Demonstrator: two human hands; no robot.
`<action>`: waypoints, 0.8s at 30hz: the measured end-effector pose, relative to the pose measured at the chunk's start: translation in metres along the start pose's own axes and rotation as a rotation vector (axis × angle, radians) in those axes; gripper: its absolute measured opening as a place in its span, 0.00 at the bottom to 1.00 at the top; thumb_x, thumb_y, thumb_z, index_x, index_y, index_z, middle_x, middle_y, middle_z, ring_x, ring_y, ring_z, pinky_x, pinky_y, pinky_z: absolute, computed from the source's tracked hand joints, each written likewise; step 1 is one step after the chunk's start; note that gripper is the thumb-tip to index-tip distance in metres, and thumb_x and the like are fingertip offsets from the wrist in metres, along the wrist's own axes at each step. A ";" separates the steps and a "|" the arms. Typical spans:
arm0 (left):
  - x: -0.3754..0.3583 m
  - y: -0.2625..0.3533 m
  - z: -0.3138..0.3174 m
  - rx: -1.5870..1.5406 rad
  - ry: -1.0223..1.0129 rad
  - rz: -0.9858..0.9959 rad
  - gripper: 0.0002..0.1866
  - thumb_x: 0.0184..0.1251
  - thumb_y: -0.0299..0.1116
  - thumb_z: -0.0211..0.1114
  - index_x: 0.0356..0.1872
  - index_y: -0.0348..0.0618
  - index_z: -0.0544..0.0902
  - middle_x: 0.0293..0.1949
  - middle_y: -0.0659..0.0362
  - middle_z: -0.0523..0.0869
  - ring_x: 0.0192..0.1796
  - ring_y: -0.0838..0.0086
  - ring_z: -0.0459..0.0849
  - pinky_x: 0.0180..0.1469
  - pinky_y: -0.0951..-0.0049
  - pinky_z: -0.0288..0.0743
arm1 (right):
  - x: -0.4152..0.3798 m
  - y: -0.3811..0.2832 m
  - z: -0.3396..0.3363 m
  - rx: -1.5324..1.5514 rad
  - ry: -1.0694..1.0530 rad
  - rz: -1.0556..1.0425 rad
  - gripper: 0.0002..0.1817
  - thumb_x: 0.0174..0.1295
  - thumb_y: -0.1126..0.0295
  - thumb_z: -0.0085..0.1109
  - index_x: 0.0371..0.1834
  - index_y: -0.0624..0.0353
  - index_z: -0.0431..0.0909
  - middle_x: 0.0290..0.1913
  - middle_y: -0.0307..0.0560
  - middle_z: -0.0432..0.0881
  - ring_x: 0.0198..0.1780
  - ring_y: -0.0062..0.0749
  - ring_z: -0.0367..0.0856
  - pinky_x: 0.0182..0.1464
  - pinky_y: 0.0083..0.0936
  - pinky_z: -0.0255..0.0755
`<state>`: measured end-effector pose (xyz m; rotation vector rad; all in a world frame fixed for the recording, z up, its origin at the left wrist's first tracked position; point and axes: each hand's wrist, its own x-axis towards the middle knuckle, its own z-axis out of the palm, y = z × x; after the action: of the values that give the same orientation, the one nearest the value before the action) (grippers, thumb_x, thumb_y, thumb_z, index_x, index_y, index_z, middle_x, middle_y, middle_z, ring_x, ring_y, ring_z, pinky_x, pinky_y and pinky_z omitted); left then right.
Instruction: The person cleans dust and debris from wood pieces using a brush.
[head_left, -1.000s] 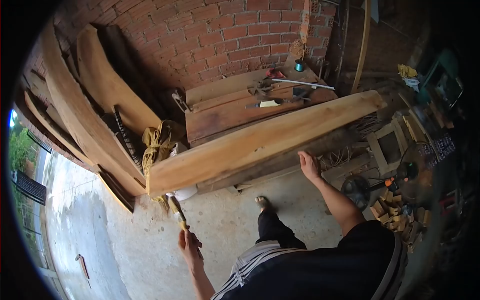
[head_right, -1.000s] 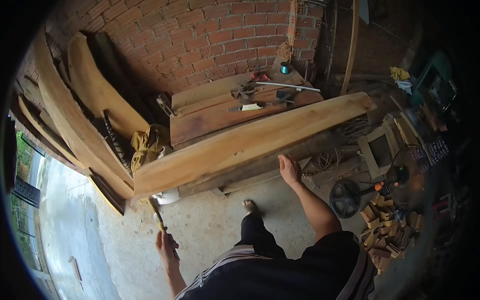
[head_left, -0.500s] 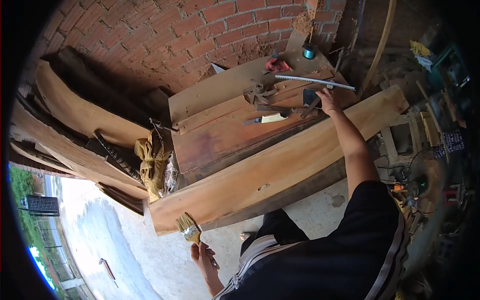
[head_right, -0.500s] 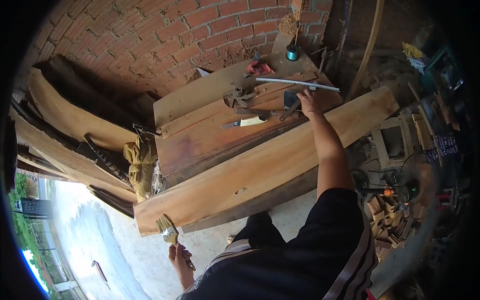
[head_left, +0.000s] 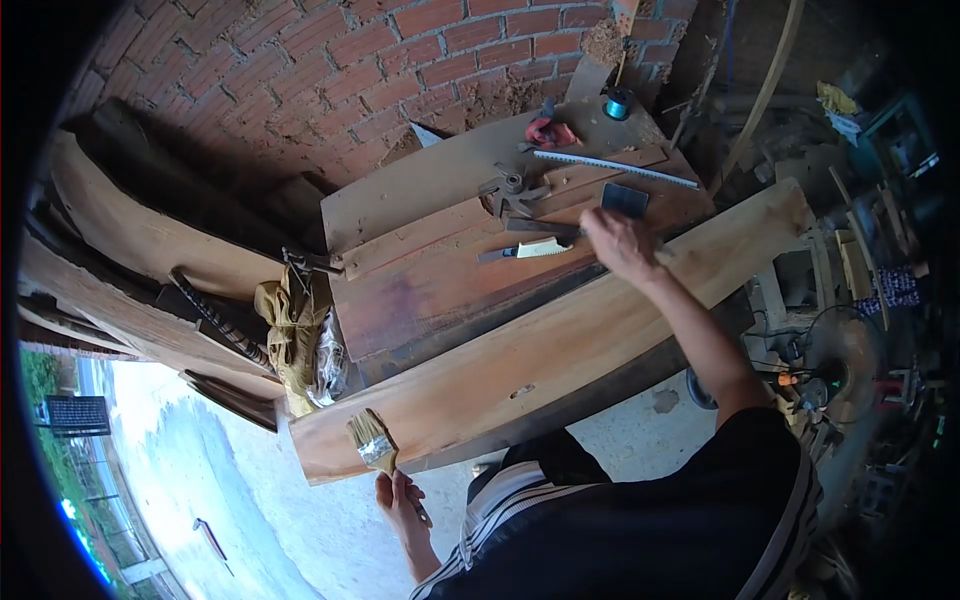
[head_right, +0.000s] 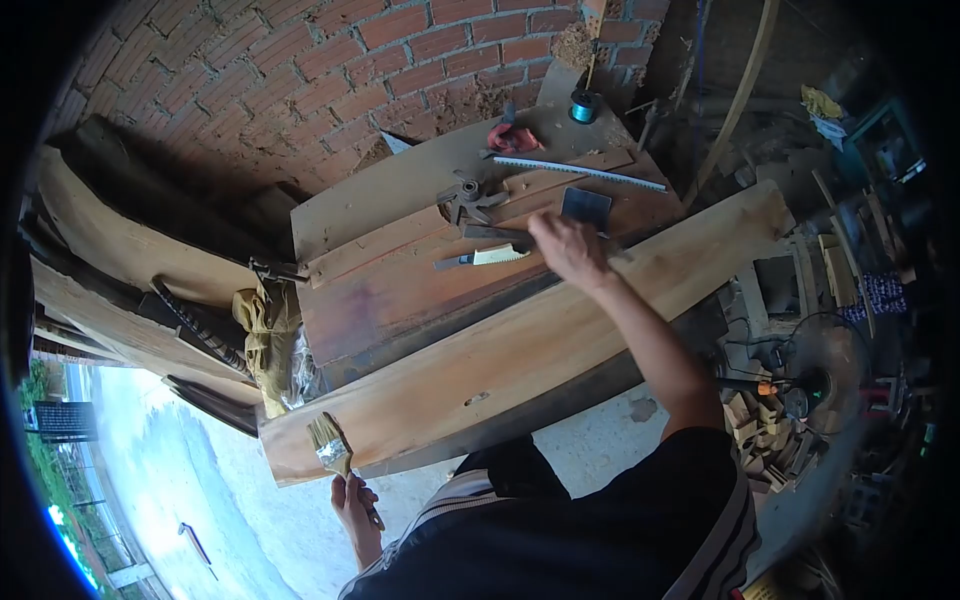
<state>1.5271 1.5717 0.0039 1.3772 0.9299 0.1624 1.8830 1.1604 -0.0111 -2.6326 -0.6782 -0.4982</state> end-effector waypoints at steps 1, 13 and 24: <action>0.002 0.001 0.003 0.000 -0.001 -0.004 0.05 0.75 0.31 0.60 0.38 0.43 0.74 0.25 0.64 0.77 0.19 0.84 0.74 0.20 0.83 0.65 | -0.008 -0.015 0.014 0.019 -0.017 0.027 0.02 0.67 0.73 0.50 0.39 0.57 0.70 0.37 0.52 0.82 0.35 0.50 0.85 0.31 0.44 0.77; -0.014 0.001 0.015 -0.031 0.052 -0.039 0.06 0.76 0.31 0.59 0.38 0.43 0.74 0.25 0.65 0.75 0.19 0.85 0.72 0.21 0.84 0.66 | -0.050 -0.106 0.042 0.348 -0.150 -0.058 0.18 0.60 0.68 0.65 0.52 0.62 0.76 0.48 0.51 0.76 0.52 0.47 0.77 0.54 0.40 0.72; -0.025 -0.009 0.008 -0.025 0.075 -0.023 0.06 0.76 0.31 0.59 0.37 0.44 0.74 0.25 0.65 0.75 0.20 0.85 0.73 0.22 0.83 0.67 | -0.003 -0.015 0.098 -0.036 -0.253 -0.061 0.12 0.56 0.72 0.64 0.43 0.59 0.75 0.46 0.49 0.76 0.51 0.50 0.76 0.54 0.47 0.70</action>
<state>1.5126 1.5484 0.0071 1.3446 1.0028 0.2091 1.8966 1.2142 -0.0935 -2.7425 -0.8346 -0.1952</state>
